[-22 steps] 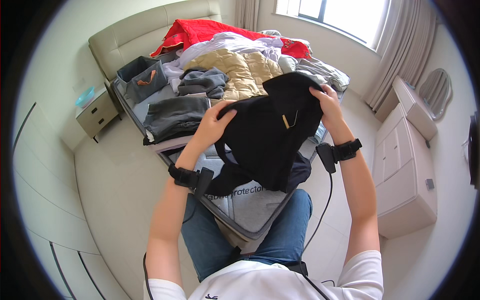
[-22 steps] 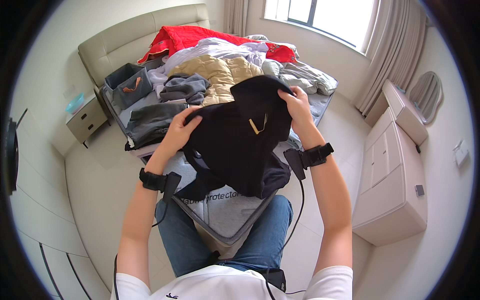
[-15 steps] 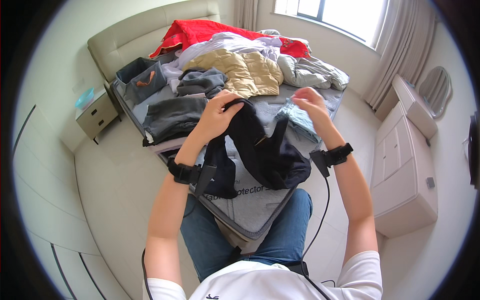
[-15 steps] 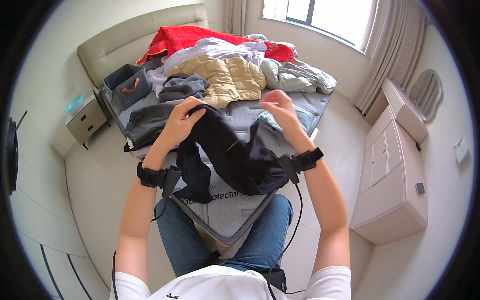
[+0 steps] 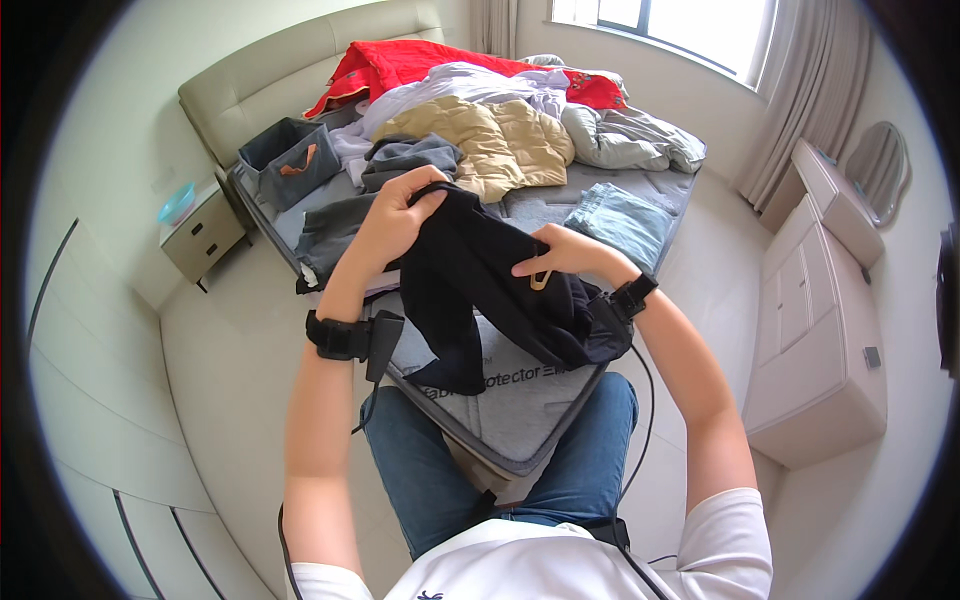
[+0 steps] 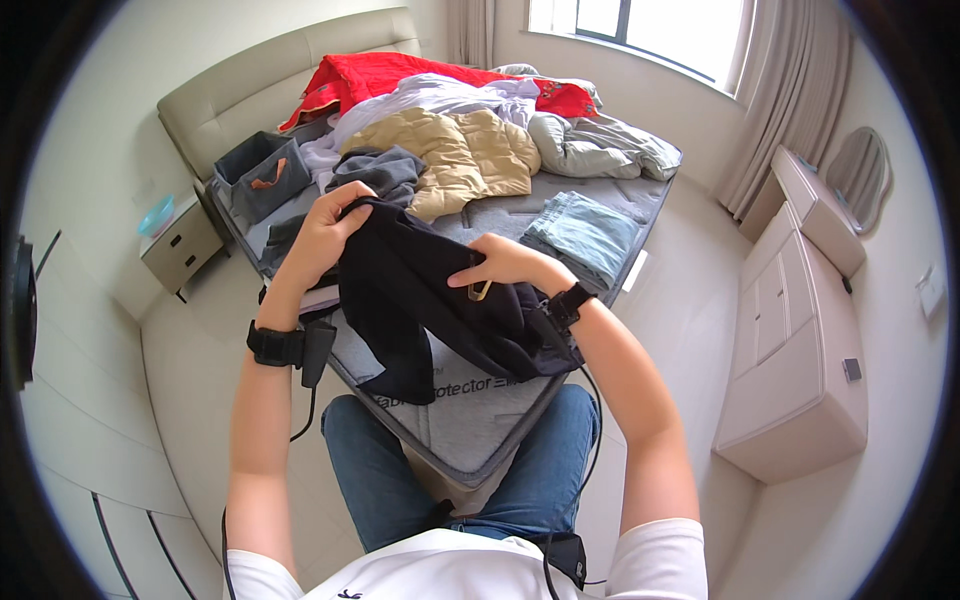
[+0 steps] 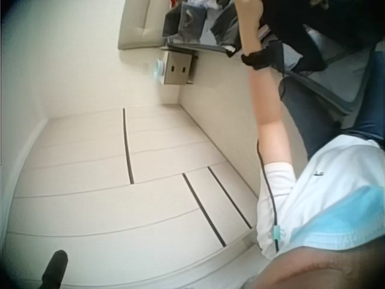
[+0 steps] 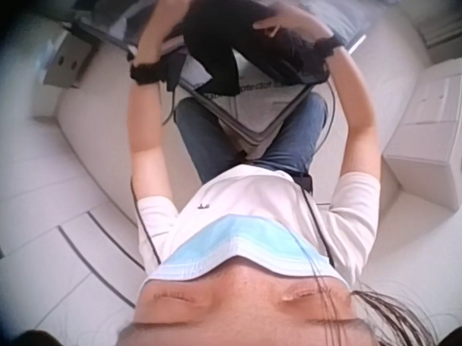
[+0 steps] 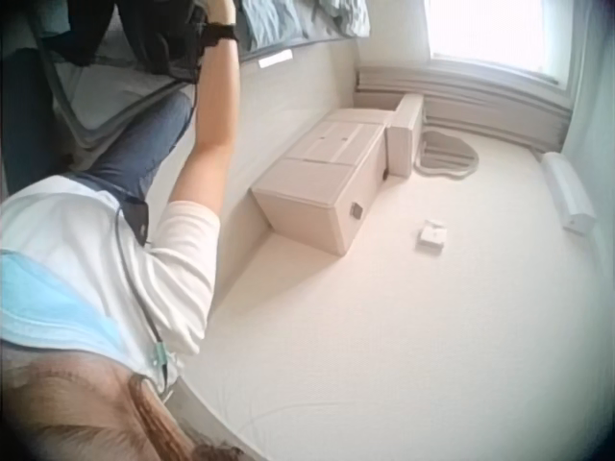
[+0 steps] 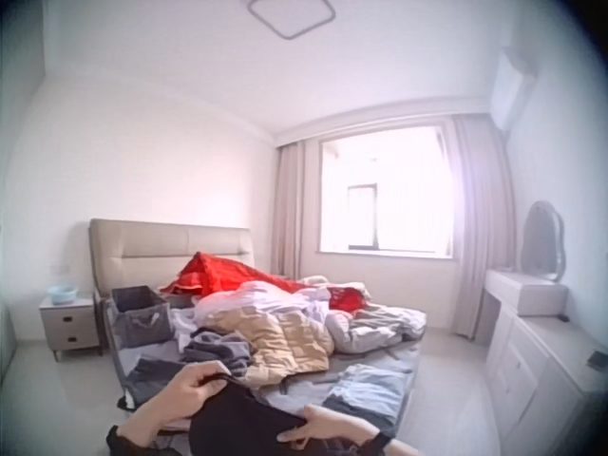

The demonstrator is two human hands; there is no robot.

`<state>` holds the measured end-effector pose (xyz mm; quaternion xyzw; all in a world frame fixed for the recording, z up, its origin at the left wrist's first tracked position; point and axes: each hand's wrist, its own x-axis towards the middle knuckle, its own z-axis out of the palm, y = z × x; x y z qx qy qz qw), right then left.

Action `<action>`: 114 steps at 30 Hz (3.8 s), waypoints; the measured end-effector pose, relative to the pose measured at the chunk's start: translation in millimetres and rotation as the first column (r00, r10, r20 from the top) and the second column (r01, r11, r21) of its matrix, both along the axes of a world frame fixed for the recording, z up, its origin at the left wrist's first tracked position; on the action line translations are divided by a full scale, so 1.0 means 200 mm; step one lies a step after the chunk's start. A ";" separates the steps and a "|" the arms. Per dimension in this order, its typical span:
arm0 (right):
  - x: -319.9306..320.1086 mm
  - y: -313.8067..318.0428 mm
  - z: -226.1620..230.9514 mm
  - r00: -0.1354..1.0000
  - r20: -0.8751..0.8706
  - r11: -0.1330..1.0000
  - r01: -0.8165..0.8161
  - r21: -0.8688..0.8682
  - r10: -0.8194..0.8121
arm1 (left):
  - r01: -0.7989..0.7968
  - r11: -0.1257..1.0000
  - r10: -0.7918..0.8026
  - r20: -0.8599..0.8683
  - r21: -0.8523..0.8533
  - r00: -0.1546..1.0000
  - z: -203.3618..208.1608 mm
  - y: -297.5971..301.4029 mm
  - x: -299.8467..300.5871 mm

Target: The recorder is folding several different items of clothing including a sweater, a shirt, and a vest on a bed.

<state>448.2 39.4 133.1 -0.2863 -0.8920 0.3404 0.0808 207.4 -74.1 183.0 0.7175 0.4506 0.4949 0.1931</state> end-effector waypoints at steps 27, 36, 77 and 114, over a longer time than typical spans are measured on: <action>0.38 0.05 0.18 0.955 0.282 0.789 -0.105 0.606 -0.090 | 0.017 0.983 -0.002 0.083 -0.184 0.997 0.21 -0.27 -0.32; 0.46 -0.05 0.58 0.848 -0.509 0.968 0.228 0.101 -0.147 | -0.070 0.969 0.047 -0.102 -0.237 0.994 0.19 -0.27 -0.35; 1.08 -0.52 1.13 0.562 -0.816 0.893 0.286 0.347 0.137 | -0.528 0.362 0.665 0.183 0.768 0.724 0.91 -0.96 -0.49; 0.67 0.61 -1.10 0.538 -0.286 0.588 0.799 -0.125 -0.793 | -0.455 0.839 0.525 -0.659 0.297 0.538 -1.15 0.40 0.23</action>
